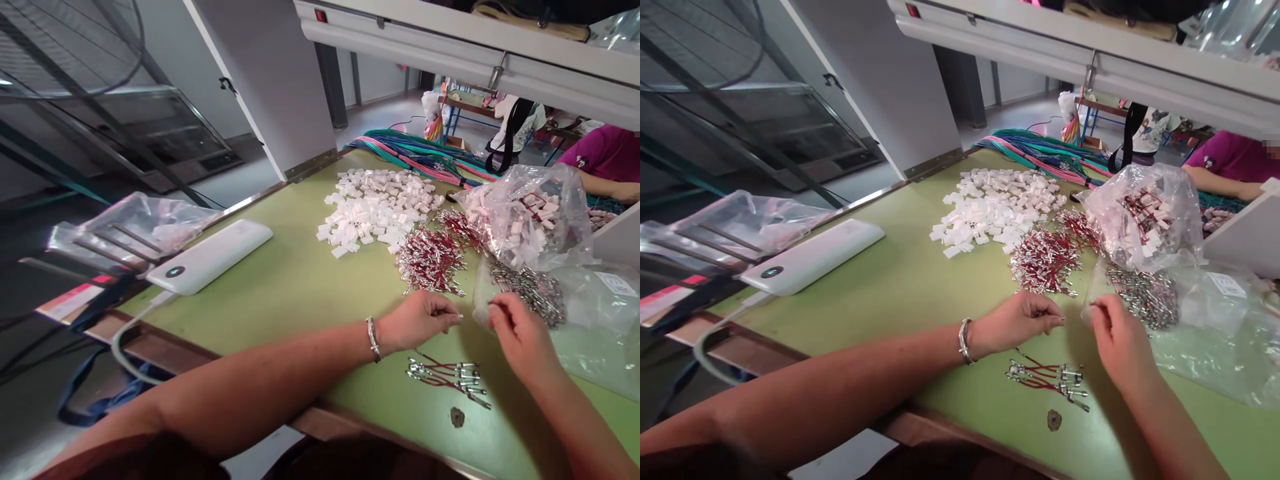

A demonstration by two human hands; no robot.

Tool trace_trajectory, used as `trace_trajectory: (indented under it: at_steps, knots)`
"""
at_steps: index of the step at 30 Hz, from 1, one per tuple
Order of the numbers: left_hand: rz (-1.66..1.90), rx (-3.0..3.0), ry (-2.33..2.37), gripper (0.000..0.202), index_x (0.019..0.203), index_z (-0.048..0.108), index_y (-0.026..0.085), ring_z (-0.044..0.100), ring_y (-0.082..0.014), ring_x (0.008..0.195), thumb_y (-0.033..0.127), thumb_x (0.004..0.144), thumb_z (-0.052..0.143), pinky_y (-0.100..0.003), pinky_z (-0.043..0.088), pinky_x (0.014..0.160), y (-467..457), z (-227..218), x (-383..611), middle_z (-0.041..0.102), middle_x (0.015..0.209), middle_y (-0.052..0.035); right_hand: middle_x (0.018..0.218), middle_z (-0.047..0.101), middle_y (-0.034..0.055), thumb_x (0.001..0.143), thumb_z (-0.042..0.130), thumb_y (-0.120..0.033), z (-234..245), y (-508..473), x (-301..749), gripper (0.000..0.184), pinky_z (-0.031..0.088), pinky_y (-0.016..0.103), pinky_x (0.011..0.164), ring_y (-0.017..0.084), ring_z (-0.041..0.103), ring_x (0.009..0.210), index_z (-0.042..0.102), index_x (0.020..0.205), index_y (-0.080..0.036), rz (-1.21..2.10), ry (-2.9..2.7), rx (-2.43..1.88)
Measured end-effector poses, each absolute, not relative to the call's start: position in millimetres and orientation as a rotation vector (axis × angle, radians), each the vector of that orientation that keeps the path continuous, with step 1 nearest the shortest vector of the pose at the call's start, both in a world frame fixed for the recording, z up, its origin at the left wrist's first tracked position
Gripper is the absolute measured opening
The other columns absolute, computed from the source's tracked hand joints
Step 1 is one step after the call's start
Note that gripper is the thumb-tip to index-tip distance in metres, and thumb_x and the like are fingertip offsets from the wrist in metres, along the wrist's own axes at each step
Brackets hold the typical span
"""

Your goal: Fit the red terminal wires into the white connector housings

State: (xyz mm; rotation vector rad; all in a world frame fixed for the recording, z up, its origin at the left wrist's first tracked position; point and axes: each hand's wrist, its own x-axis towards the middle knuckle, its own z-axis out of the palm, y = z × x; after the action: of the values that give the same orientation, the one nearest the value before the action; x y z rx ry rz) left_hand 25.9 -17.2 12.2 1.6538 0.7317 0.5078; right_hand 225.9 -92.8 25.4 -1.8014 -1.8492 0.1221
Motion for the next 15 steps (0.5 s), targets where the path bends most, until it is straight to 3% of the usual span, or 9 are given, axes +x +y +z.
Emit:
trace_trajectory:
  at_steps: [10, 15]
  knots:
    - [0.530, 1.811, 0.740, 0.015, 0.075, 0.068, 0.015, 0.055, -0.0083, 0.059, 0.020, 0.084, 0.057, -0.019, 0.045, 0.056, -16, 12, 21, 0.064, 0.064, 0.0011, 0.064, 0.062, -0.0012, 0.090, 0.048, -0.032, 16, -96, 198, 0.018, 0.040, 0.024, 0.053, 0.013, 0.053, 0.055, 0.059, 0.082, -0.021, 0.380, -1.830, -1.601]
    - [0.601, 2.563, 0.505, 0.022, 0.083, 0.067, 0.016, 0.059, -0.0123, 0.068, 0.017, 0.091, 0.047, -0.024, 0.046, 0.063, -19, 2, 14, 0.067, 0.073, -0.0033, 0.054, 0.055, -0.0035, 0.087, 0.048, -0.035, 19, -100, 196, 0.025, 0.037, 0.024, 0.049, 0.013, 0.049, 0.051, 0.055, 0.067, -0.022, 0.720, -1.827, -1.687]
